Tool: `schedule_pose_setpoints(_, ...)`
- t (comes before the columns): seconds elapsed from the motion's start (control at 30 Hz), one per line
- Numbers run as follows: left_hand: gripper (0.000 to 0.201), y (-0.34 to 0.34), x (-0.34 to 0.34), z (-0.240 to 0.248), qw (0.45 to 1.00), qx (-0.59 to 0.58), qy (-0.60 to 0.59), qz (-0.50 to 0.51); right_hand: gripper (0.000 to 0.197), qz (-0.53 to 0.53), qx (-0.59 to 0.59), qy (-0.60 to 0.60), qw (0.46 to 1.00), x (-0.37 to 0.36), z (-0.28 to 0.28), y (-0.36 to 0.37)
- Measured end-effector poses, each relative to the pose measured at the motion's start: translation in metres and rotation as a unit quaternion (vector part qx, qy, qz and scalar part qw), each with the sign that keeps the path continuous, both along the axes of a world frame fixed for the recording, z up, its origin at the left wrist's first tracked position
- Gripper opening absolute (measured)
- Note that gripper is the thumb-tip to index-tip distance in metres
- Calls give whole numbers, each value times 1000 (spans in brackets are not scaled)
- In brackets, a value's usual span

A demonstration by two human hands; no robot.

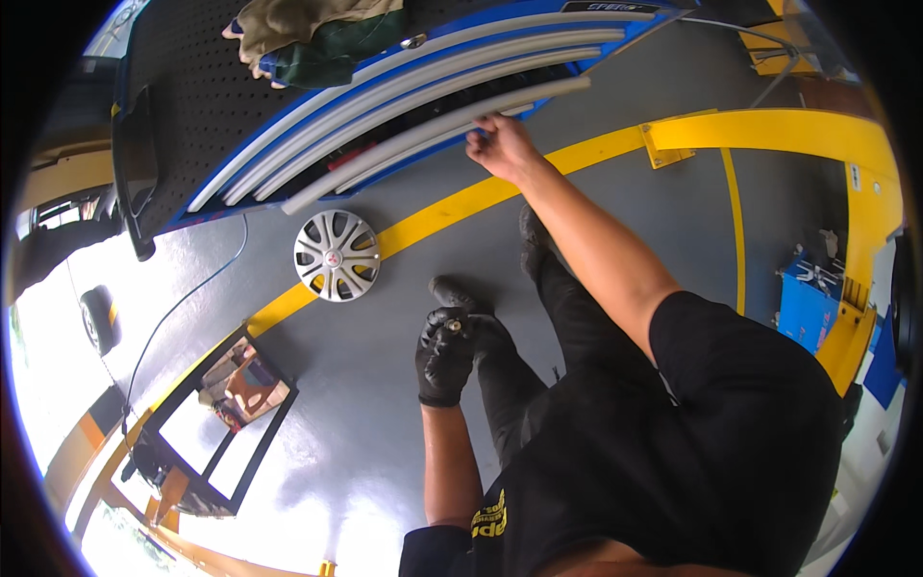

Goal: The person cleans a small metal fastener with a rag, then opens a tool chest drawer to select a socket and attach it to the fastener. They walk to a workbench and place the fastener on the bench while another person sprays a can nearby. The person then returns to the tool chest and opens additional drawers.

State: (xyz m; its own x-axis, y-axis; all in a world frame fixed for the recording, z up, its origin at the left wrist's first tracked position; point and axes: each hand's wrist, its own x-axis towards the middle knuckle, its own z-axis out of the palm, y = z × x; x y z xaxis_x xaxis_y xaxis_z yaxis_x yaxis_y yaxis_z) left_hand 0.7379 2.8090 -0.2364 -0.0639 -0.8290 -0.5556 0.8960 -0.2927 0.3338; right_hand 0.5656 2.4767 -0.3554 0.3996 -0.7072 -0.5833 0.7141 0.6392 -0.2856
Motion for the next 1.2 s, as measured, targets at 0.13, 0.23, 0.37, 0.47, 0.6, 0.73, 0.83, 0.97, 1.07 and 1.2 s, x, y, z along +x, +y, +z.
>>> schedule_pose_setpoints(0.13,21,0,2,2,1000,0,-25,2,10,7,72,149,986,-35,26,90)
schedule_pose_setpoints(0.23,22,-5,3,1,999,-11,-41,4,16,96,120,198,968,-66,52,145)
schedule_pose_setpoints(0.37,24,-11,12,-4,998,-38,-23,33,38,203,99,247,942,-97,77,199)
schedule_pose_setpoints(0.47,29,-13,27,-7,954,-25,-294,-58,56,241,98,250,933,-110,87,222)
schedule_pose_setpoints(0.6,30,-12,44,-12,996,-57,-9,68,57,256,116,270,921,-113,89,233)
schedule_pose_setpoints(0.73,25,-9,54,-12,847,-26,-512,-136,56,245,135,275,920,-109,86,241)
schedule_pose_setpoints(0.83,24,-8,68,-7,986,-59,-155,34,55,244,149,275,918,-108,88,252)
schedule_pose_setpoints(0.97,23,-16,103,7,986,-53,92,127,56,265,179,266,910,-114,96,263)
schedule_pose_setpoints(1.07,20,-38,124,17,985,-126,57,108,58,281,173,266,906,-117,101,265)
schedule_pose_setpoints(1.2,13,-49,120,34,979,-77,-133,134,62,286,209,264,897,-119,102,262)
